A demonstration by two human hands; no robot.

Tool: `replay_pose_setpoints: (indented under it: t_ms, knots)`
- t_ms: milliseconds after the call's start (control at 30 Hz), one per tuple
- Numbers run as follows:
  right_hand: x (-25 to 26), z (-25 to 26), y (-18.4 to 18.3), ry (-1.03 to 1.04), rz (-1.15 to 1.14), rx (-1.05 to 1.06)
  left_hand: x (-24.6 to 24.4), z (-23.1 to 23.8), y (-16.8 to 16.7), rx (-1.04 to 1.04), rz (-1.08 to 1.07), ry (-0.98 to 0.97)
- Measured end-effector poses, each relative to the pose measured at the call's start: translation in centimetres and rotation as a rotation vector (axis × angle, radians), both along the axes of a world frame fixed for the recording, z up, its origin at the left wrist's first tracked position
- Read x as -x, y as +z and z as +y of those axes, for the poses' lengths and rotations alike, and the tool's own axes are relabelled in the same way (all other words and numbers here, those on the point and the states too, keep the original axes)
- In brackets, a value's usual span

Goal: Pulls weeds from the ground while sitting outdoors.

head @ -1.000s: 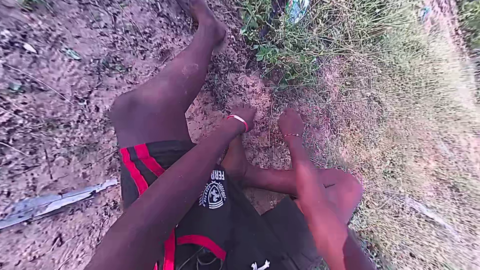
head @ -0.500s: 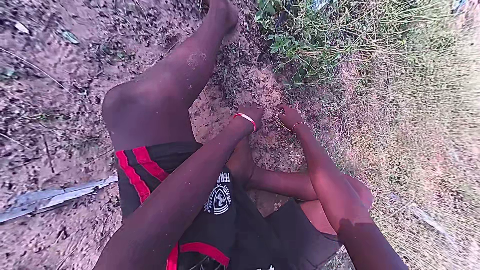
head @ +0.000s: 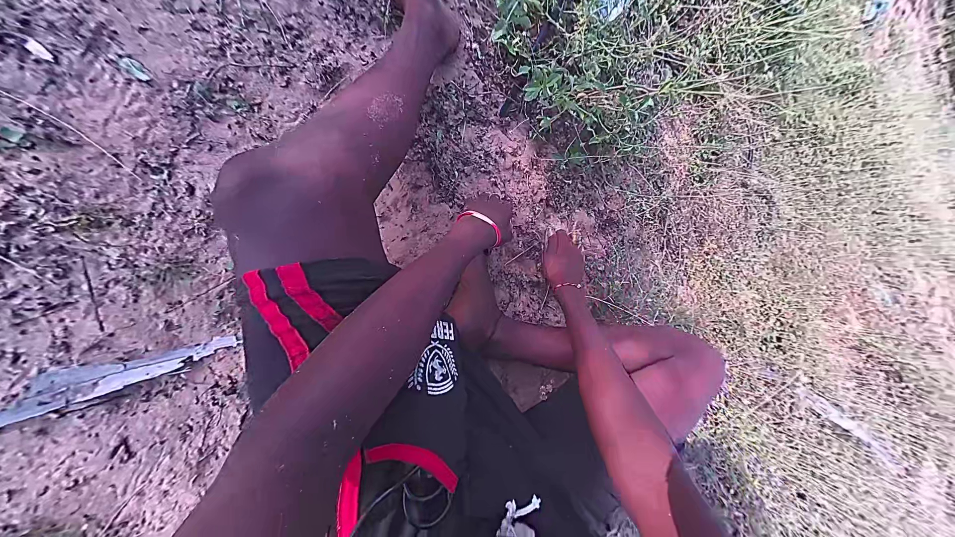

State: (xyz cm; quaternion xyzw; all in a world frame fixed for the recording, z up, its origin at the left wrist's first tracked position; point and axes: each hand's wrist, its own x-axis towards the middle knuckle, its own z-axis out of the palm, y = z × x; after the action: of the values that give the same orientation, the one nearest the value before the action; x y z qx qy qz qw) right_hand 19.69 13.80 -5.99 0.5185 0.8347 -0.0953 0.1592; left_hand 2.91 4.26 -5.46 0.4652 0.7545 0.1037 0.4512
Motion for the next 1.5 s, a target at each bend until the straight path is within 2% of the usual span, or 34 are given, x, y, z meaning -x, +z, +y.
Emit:
replay_pose_setpoints:
  t_ms: [133,200,367,500,567,667,867,1200,1300,1400,1500]
  knots:
    - [-2.6,0.6,1.6,-0.08,0.345,-0.019,-0.2,-1.5,-0.4,-0.018,0.004,0.005]
    - [-3.4,1.8,2.9,-0.207,0.378,0.031,-0.3,-1.8,-0.3,-0.009,0.007,0.002]
    - [-4.2,4.7,1.3,-0.339,0.35,0.281,0.1,-1.6,-0.3,-0.032,-0.03,0.14]
    - [-0.9,2.4,0.7,-0.279,0.156,0.33,0.3,-1.5,0.0,0.005,-0.084,0.28]
    - [0.5,1.1,0.8,-0.251,0.022,0.315,0.6,-1.4,-0.2,-0.004,-0.091,0.297]
    - [1.7,0.0,0.8,-0.228,-0.031,0.26,1.1,-1.3,-1.1,-0.034,-0.074,0.29]
    - [2.2,-0.4,0.8,-0.19,0.0,0.269,1.0,-1.3,-0.7,0.0,-0.06,0.239]
    - [3.9,-2.9,-0.5,-0.356,0.115,0.114,0.9,-1.6,-0.4,0.008,-0.055,0.212]
    - [2.6,-2.7,-0.6,-0.453,0.287,0.091,1.0,-1.5,-0.1,-0.005,-0.067,0.216]
    - [0.6,-2.9,-0.6,-0.732,0.561,0.108,1.5,-1.7,0.3,-0.013,-0.075,0.223]
    - [-1.4,-3.1,0.0,-0.918,0.855,0.111,1.6,-1.7,0.3,-0.028,-0.116,0.237]
